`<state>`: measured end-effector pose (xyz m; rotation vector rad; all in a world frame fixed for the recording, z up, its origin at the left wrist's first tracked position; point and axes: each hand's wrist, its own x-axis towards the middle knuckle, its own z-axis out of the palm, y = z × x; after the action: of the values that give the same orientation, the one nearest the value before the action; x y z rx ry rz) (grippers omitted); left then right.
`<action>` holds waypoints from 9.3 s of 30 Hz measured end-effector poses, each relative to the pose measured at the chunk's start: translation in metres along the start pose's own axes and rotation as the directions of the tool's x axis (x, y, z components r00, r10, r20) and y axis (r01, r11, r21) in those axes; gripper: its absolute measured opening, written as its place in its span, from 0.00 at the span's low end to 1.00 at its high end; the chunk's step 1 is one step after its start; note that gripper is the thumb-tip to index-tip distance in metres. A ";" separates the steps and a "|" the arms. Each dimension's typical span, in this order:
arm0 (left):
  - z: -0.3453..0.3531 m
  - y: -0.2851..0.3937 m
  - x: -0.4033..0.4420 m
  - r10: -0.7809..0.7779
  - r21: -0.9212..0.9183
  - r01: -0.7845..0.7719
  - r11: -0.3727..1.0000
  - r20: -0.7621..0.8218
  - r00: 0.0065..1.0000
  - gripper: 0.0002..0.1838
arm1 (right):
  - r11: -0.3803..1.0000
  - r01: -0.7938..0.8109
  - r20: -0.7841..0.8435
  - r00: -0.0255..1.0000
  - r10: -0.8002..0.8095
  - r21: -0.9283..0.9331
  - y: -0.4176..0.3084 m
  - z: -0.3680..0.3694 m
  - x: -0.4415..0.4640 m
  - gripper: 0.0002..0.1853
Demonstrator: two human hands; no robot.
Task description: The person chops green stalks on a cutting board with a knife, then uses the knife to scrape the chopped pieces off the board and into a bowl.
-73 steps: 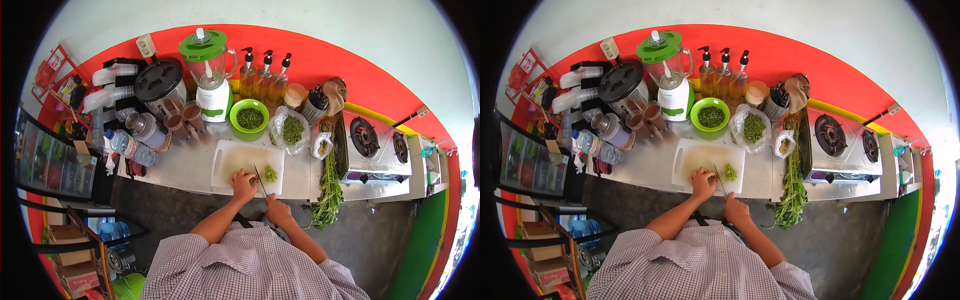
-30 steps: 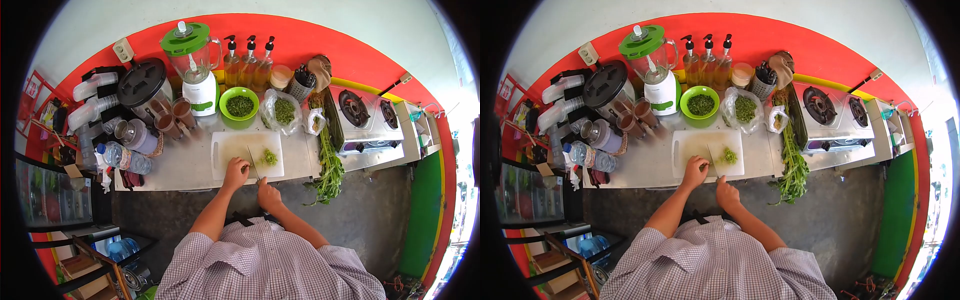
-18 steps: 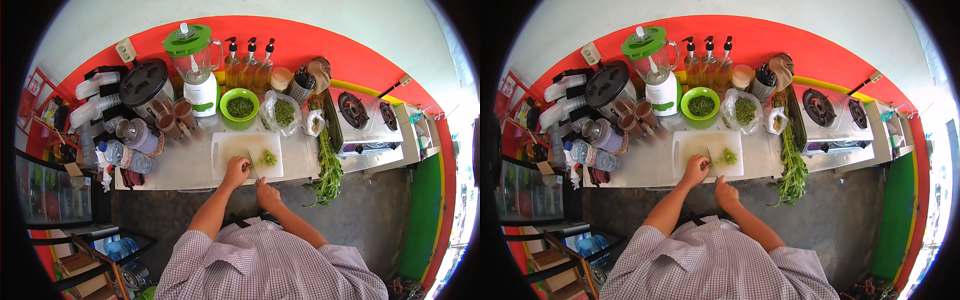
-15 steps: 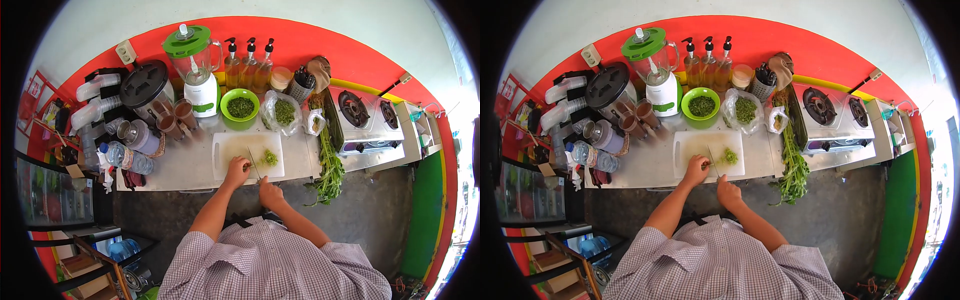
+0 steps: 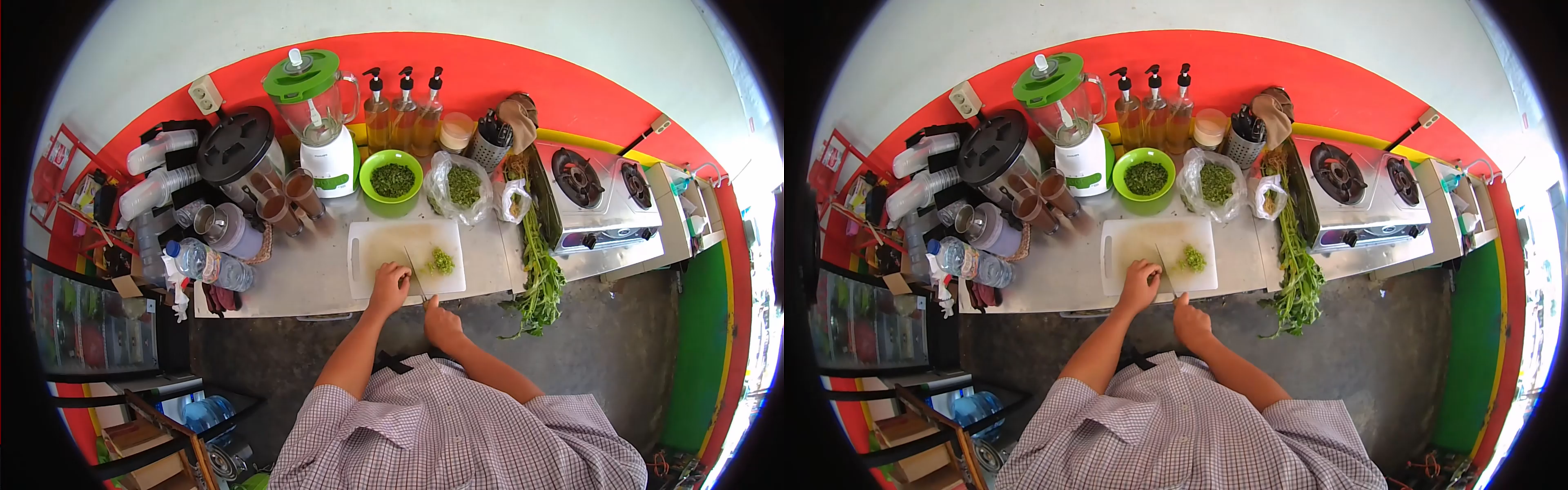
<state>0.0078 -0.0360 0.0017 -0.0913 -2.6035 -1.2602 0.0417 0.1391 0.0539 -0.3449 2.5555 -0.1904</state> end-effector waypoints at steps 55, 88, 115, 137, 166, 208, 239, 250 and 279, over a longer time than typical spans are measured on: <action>0.001 0.023 -0.011 -0.107 0.049 0.111 0.993 -0.072 0.992 0.04 | 0.998 0.060 -0.003 0.998 -0.060 0.002 -0.004 -0.005 0.015 0.29; -0.012 0.024 -0.012 -0.159 0.162 0.163 0.973 -0.042 0.986 0.01 | 0.997 0.075 0.011 0.997 -0.075 0.020 -0.012 -0.011 0.013 0.26; -0.013 0.017 -0.016 -0.249 0.033 0.248 0.968 0.003 0.969 0.04 | 0.996 0.042 0.038 0.998 -0.045 0.073 -0.006 0.002 0.001 0.35; -0.011 0.016 -0.025 -0.207 0.068 0.212 0.975 -0.075 0.975 0.04 | 0.995 0.010 0.182 0.983 -0.028 0.101 -0.018 -0.017 -0.001 0.33; -0.011 0.018 -0.023 -0.257 0.001 0.257 0.966 -0.062 0.965 0.04 | 0.986 -0.007 0.139 0.990 -0.016 0.166 -0.008 0.000 0.001 0.28; -0.015 0.007 -0.038 -0.222 -0.148 0.202 0.968 -0.130 0.966 0.05 | 0.997 0.002 0.267 0.963 -0.024 0.081 -0.019 -0.015 -0.021 0.34; -0.028 0.010 -0.023 -0.323 0.001 0.324 0.946 0.055 0.945 0.05 | 0.996 0.065 0.184 0.980 -0.074 0.055 -0.032 -0.031 -0.010 0.28; -0.027 0.010 -0.024 -0.421 0.000 0.422 0.907 0.037 0.906 0.04 | 0.991 0.057 0.150 0.986 -0.075 0.121 -0.020 -0.014 0.006 0.27; -0.016 0.011 -0.013 -0.361 0.134 0.353 0.926 0.039 0.932 0.02 | 0.969 -0.158 0.009 0.987 0.159 0.188 0.036 -0.011 0.011 0.26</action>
<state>0.0256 -0.0410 0.0164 0.3920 -2.8369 -1.2109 0.0191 0.1711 0.0500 -0.0674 2.5318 -0.3704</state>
